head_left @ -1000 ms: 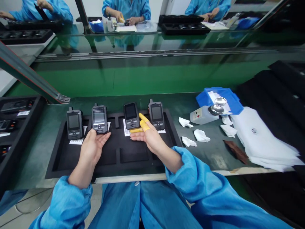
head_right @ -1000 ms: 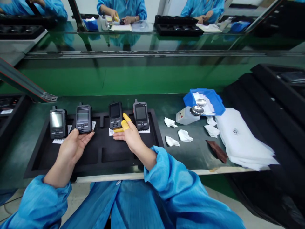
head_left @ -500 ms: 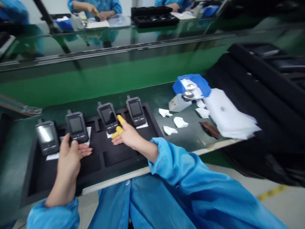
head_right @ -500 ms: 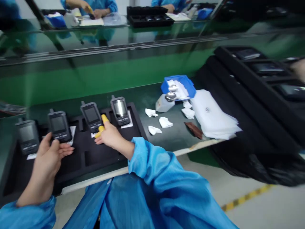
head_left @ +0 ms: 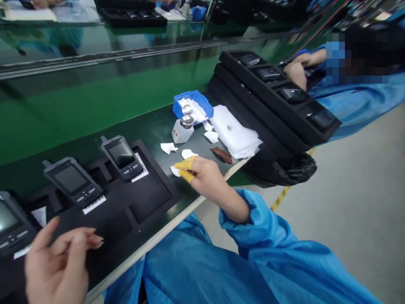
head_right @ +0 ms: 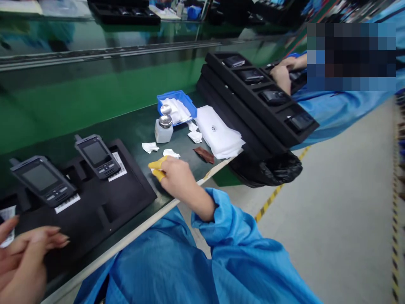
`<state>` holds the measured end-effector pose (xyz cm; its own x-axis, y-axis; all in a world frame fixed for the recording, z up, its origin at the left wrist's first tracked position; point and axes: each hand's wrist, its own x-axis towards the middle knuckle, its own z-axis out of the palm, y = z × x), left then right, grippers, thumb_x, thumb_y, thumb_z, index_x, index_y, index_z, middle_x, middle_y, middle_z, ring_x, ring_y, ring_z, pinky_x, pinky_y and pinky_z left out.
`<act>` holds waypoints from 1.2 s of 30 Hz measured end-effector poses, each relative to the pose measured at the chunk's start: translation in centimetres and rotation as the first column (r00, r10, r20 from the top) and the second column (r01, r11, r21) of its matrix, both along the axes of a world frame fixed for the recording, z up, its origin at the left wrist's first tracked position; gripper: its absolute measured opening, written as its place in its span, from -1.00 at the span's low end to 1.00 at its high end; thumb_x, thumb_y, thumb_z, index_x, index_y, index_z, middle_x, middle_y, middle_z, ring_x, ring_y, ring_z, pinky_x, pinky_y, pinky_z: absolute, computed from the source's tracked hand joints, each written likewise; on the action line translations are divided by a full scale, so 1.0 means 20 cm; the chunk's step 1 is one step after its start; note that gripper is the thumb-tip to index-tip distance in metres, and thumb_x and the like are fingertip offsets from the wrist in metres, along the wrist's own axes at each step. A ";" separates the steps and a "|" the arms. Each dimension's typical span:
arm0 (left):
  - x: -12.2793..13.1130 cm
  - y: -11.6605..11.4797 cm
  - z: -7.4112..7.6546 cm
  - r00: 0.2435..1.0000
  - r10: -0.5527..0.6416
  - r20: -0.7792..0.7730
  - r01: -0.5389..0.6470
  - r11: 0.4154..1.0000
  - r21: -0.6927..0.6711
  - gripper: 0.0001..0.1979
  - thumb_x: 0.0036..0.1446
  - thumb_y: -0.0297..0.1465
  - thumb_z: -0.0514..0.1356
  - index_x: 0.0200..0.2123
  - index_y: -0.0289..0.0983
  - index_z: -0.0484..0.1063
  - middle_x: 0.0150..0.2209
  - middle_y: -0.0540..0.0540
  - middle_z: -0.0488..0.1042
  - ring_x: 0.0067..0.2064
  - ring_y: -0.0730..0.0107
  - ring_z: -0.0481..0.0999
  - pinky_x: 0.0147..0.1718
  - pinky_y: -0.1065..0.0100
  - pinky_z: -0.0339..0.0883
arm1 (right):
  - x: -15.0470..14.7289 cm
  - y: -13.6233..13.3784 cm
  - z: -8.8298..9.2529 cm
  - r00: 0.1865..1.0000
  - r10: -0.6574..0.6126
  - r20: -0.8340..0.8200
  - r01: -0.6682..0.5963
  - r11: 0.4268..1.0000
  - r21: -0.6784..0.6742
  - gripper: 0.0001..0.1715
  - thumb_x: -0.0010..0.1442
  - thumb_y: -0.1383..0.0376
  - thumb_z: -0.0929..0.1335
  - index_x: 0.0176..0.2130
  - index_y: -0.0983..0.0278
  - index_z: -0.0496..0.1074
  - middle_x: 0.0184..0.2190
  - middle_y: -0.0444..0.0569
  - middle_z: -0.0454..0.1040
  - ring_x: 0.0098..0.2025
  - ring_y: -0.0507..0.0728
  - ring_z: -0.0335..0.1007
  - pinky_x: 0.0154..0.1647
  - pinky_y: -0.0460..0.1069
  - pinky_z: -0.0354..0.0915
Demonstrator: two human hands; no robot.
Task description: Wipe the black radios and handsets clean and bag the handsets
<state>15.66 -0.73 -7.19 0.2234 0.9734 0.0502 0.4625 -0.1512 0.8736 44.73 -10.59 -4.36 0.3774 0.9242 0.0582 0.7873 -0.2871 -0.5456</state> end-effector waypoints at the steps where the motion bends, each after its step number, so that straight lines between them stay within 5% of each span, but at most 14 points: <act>1: 0.06 -0.03 0.01 0.999 -0.041 0.000 0.041 0.999 0.011 -0.50 0.14 -0.22 0.15 0.14 -0.09 0.17 -0.38 0.07 0.51 -0.47 0.38 0.54 -0.45 0.32 0.51 | 0.05 -0.01 -0.03 0.997 -0.003 0.071 0.005 0.999 -0.033 -0.75 0.18 0.35 0.30 -0.19 0.25 0.55 -0.29 0.02 0.51 -0.23 0.08 0.38 -0.19 -0.03 0.26; 3: 0.16 -0.06 0.03 0.982 -0.178 -0.067 0.184 0.977 0.107 -0.65 0.13 -0.22 0.15 -0.01 -0.16 0.35 -0.33 0.00 0.54 -0.39 0.34 0.57 -0.39 0.33 0.51 | 0.12 -0.01 -0.09 0.980 0.085 0.179 -0.063 0.990 -0.126 -0.75 0.16 0.41 0.29 -0.28 0.27 0.57 -0.33 0.02 0.49 -0.25 0.08 0.37 -0.21 -0.04 0.26; 6: 0.27 -0.08 0.03 0.911 -0.346 -0.225 0.408 0.840 0.357 -0.81 0.17 -0.30 0.12 -0.21 -0.20 0.47 -0.28 -0.08 0.56 -0.24 0.27 0.57 -0.22 0.26 0.49 | 0.15 0.03 -0.14 0.941 0.218 0.260 -0.166 0.964 -0.208 -0.67 0.12 0.49 0.23 -0.34 0.30 0.57 -0.39 0.03 0.47 -0.31 0.08 0.35 -0.28 -0.04 0.26; 9: 0.36 -0.08 -0.01 0.868 -0.375 -0.326 0.495 0.706 0.507 -0.80 0.20 -0.41 0.08 -0.17 -0.24 0.47 -0.20 -0.14 0.58 -0.06 0.19 0.53 -0.03 0.14 0.42 | 0.15 0.11 -0.10 0.913 0.208 0.350 -0.200 0.978 -0.059 -0.60 0.12 0.52 0.20 -0.22 0.28 0.55 -0.33 0.04 0.46 -0.29 0.09 0.33 -0.28 -0.03 0.26; 12: 0.45 -0.09 -0.05 0.821 -0.315 -0.475 0.554 0.641 0.532 -0.71 0.24 -0.40 0.01 -0.04 -0.32 0.42 -0.02 -0.23 0.52 0.11 0.10 0.42 0.11 -0.03 0.28 | 0.12 0.26 -0.01 0.873 0.239 0.424 -0.326 0.934 0.145 -0.56 0.18 0.48 0.18 -0.08 0.23 0.50 -0.27 0.02 0.43 -0.23 0.10 0.30 -0.21 -0.02 0.26; 16: 0.51 -0.11 -0.08 0.738 -0.217 -0.639 0.583 0.682 0.441 -0.53 0.27 -0.26 -0.03 0.09 -0.47 0.31 0.16 -0.38 0.33 0.21 -0.04 0.28 0.15 -0.17 0.15 | 0.02 0.56 0.05 0.774 0.386 0.502 -0.519 0.841 0.155 -0.58 0.26 0.42 0.15 -0.04 0.21 0.46 -0.22 0.01 0.41 -0.19 0.10 0.23 -0.20 0.00 0.14; 21: 0.53 -0.12 -0.08 0.713 -0.206 -0.670 0.569 0.728 0.382 -0.42 0.27 -0.16 -0.08 0.13 -0.52 0.27 0.21 -0.38 0.25 0.25 -0.02 0.22 0.20 -0.14 0.05 | -0.06 0.81 -0.02 0.663 0.487 0.568 -0.623 0.780 0.059 -0.64 0.32 0.37 0.16 -0.12 0.19 0.49 -0.21 -0.04 0.42 -0.17 0.10 0.16 -0.12 0.08 -0.05; 29: 0.53 -0.13 -0.09 0.720 -0.220 -0.658 0.553 0.755 0.352 -0.50 0.27 -0.27 -0.08 0.15 -0.45 0.25 0.22 -0.34 0.26 0.27 0.04 0.19 0.22 -0.09 0.02 | -0.03 0.63 -0.11 0.516 0.611 0.600 -0.797 0.600 0.073 -0.73 0.31 0.34 0.21 -0.22 0.19 0.50 -0.27 -0.12 0.47 -0.22 0.05 0.18 -0.07 0.11 -0.15; 31: 0.53 -0.13 -0.09 0.717 -0.228 -0.658 0.555 0.758 0.342 -0.50 0.26 -0.28 -0.06 0.16 -0.45 0.24 0.23 -0.34 0.24 0.28 0.03 0.17 0.22 -0.09 0.03 | -0.03 0.63 -0.10 0.508 0.581 0.636 -0.791 0.607 0.077 -0.70 0.32 0.36 0.20 -0.21 0.19 0.49 -0.26 -0.12 0.48 -0.22 0.04 0.19 -0.04 0.12 -0.17; 36: 0.53 -0.13 -0.08 0.706 -0.224 -0.672 0.568 0.745 0.349 -0.49 0.25 -0.31 -0.05 0.17 -0.49 0.21 0.23 -0.37 0.23 0.28 -0.01 0.17 0.20 -0.10 0.06 | -0.05 0.76 -0.07 0.626 0.459 0.630 -0.667 0.734 0.127 -0.64 0.35 0.35 0.14 -0.13 0.15 0.47 -0.23 -0.11 0.46 -0.16 0.07 0.19 0.02 0.16 -0.21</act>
